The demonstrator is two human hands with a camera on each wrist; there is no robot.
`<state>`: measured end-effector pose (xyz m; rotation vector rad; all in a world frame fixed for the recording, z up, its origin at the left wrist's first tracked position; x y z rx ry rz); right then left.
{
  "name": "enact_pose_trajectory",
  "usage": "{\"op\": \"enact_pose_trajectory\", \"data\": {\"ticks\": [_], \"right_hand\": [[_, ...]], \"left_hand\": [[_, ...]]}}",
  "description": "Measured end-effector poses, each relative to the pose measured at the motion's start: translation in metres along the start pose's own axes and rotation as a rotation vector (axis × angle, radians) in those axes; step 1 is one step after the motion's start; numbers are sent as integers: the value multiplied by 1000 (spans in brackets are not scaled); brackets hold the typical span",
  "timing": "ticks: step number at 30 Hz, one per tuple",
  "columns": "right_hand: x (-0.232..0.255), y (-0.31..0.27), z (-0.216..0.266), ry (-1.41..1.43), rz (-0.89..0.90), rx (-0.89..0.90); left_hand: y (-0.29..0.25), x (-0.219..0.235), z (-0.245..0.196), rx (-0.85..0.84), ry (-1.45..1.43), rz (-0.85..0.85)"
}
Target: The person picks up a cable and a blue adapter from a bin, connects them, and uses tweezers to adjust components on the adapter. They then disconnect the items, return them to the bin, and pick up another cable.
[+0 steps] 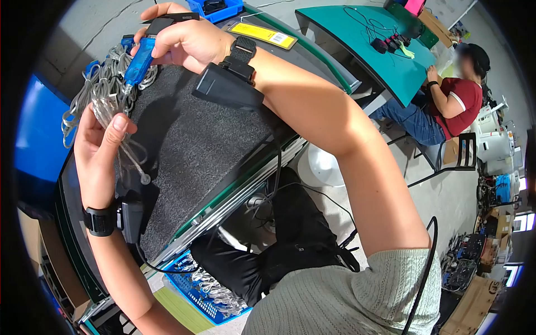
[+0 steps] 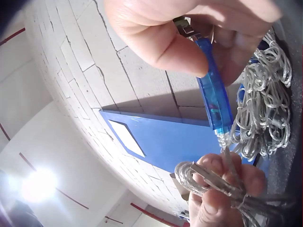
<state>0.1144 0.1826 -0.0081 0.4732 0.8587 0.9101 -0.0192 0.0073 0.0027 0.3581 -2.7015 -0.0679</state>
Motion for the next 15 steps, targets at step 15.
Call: {"op": "enact_pose_trajectory", "data": {"ticks": [15], "right_hand": [[-3, -7, 7, -147, -9, -46]], "left_hand": [[5, 8, 9, 61, -211, -35]]}}
Point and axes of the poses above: each hand's wrist, its own y-axis towards the middle knuckle, its own x-axis out of the back of the hand, z = x × y, the point moved 3 cm from there along y, towards the middle knuckle, and after that the axes turned 14 degrees about x, right-handed, at the moved point
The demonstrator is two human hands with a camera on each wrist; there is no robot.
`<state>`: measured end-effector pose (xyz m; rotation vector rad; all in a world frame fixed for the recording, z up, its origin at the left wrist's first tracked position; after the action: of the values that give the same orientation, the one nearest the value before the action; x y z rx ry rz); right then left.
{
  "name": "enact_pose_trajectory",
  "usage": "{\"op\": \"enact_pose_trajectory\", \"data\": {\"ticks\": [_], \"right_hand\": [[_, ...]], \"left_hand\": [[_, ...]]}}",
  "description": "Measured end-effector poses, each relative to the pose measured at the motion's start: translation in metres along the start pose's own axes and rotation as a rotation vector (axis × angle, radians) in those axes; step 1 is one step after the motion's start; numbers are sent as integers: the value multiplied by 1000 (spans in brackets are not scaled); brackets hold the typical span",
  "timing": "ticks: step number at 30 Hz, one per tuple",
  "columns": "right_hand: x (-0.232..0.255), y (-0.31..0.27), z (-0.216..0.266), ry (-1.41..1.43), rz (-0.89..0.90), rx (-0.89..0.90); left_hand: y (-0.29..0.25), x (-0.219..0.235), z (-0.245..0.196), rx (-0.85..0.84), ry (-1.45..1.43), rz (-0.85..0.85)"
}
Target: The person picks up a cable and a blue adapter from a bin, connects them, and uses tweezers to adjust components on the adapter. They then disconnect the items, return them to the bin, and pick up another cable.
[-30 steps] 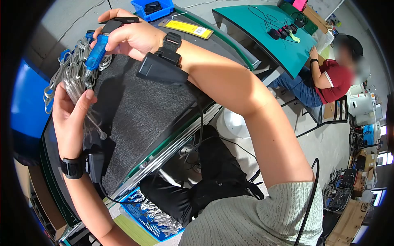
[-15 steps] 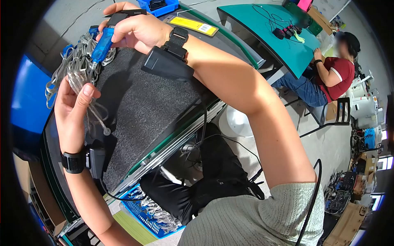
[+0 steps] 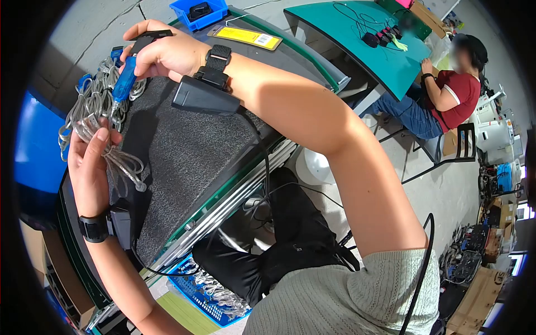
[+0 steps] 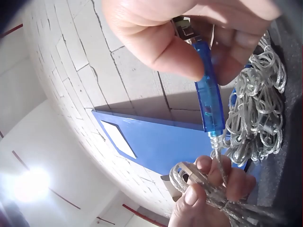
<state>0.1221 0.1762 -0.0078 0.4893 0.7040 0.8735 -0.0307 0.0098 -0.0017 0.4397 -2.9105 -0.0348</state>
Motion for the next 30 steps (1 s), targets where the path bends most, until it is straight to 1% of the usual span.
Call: {"op": "enact_pose_trajectory", "data": {"ticks": [3, 7, 8, 9, 11, 16, 19, 21, 23, 27, 28, 30], "right_hand": [[-3, -2, 1, -11, 8, -17], [-2, -1, 3, 31, 13, 14], [-1, 0, 2, 29, 6, 29], [-1, 2, 0, 33, 8, 27], [2, 4, -1, 91, -6, 47], [10, 9, -13, 110, 21, 24], [13, 11, -18, 120, 42, 22], [15, 14, -20, 98, 41, 14], [5, 6, -2, 191, 71, -55], [-9, 3, 7, 159, 44, -7], [-13, 3, 7, 169, 28, -16], [-14, 4, 7, 177, 3, -42]], "left_hand": [[-2, 2, -3, -13, 41, 22], [-3, -2, -6, -28, 65, 7], [-2, -1, -5, -12, 71, 42], [-3, -1, -4, -9, 73, 38], [-5, -4, -5, -10, 15, 48], [-8, -5, -6, -15, -22, 89], [-12, -9, -9, 47, -33, 64], [-9, -5, -6, 18, -40, 138], [-9, -4, -6, 26, -76, 148], [-5, -1, -7, -26, -10, 183], [-7, -2, -10, -28, -42, 188], [-6, 1, -9, -44, 19, 222]]}}
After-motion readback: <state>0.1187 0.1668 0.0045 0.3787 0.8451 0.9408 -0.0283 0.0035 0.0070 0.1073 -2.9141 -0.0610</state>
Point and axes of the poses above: each hand's wrist, its own y-axis towards the middle knuckle, its own x-axis out of the back of the hand, z = x × y, the point moved 3 cm from there along y, towards the middle knuckle, and after that the axes turned 14 degrees about x, right-handed, at the moved point
